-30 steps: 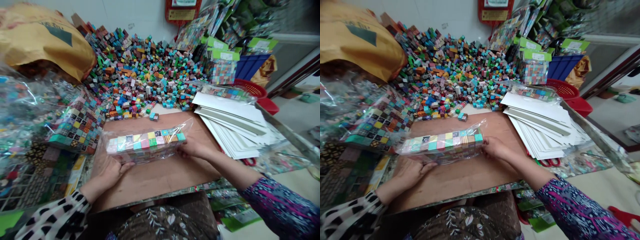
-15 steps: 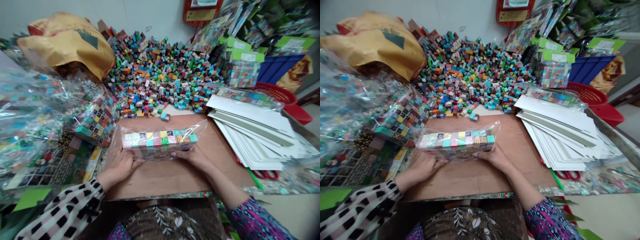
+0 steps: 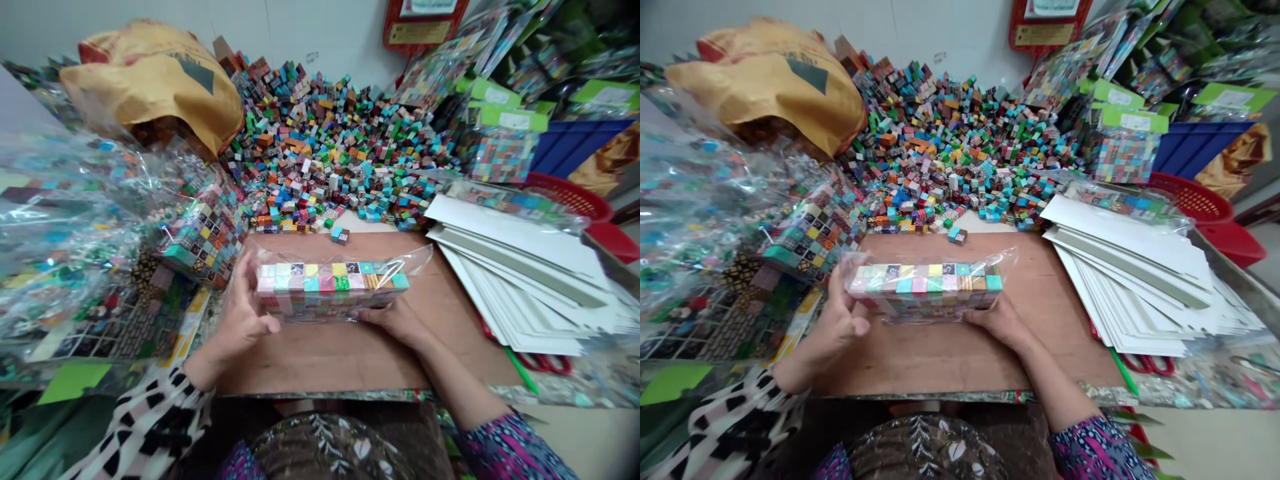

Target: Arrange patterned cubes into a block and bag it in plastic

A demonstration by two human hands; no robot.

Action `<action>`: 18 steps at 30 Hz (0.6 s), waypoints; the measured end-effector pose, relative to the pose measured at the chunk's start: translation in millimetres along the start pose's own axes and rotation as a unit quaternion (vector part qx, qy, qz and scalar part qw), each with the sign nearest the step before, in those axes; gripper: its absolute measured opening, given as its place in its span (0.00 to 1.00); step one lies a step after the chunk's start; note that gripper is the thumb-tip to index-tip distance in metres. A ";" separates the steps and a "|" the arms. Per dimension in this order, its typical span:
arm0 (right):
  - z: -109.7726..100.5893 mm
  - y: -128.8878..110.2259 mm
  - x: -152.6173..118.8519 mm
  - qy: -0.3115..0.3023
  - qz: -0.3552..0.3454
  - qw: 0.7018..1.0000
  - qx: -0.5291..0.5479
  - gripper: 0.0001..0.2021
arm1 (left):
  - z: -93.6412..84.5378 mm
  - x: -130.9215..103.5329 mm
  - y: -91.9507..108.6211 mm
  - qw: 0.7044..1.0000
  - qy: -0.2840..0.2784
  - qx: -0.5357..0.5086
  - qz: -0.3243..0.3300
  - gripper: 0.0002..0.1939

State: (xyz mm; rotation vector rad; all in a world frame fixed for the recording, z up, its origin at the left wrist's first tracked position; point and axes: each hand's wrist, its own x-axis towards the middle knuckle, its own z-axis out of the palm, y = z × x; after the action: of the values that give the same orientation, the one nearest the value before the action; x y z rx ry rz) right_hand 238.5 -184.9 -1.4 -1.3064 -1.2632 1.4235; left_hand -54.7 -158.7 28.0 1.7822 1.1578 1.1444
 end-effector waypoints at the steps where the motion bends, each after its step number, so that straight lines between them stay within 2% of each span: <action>1: -0.4 0.5 -0.1 -0.003 0.001 1.000 -0.001 0.21 | 1.7 4.8 7.2 0.998 0.013 -0.060 0.013 0.65; 3: -1.0 1.4 -0.2 -0.005 0.000 1.000 -0.003 0.21 | 7.5 15.1 20.4 0.990 0.012 -0.142 0.015 0.60; 6: -0.8 2.0 -0.5 -0.003 -0.001 1.000 0.000 0.20 | 18.7 25.8 30.2 0.982 0.031 -0.185 0.012 0.39; 8: 0.0 1.9 -0.7 -0.001 -0.003 1.000 0.003 0.21 | 24.7 26.6 28.0 0.981 0.071 -0.180 0.032 0.30; 11: 1.1 1.2 -1.1 0.002 -0.005 1.000 0.005 0.21 | 28.5 21.0 16.8 0.981 0.093 -0.164 0.044 0.27; 15: 2.0 -0.1 -1.6 0.013 -0.004 1.000 0.003 0.21 | 26.0 13.7 8.2 0.988 0.071 -0.134 -0.001 0.30; 18: 3.0 -0.1 -1.7 0.023 -0.004 1.000 0.010 0.21 | 22.7 13.3 11.7 0.996 0.056 -0.064 0.002 0.34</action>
State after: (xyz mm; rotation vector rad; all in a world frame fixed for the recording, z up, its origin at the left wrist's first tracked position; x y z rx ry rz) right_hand 235.8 -186.9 -1.2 -1.3120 -1.2211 1.3895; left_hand -27.3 -152.4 34.3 1.6415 1.1186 1.3046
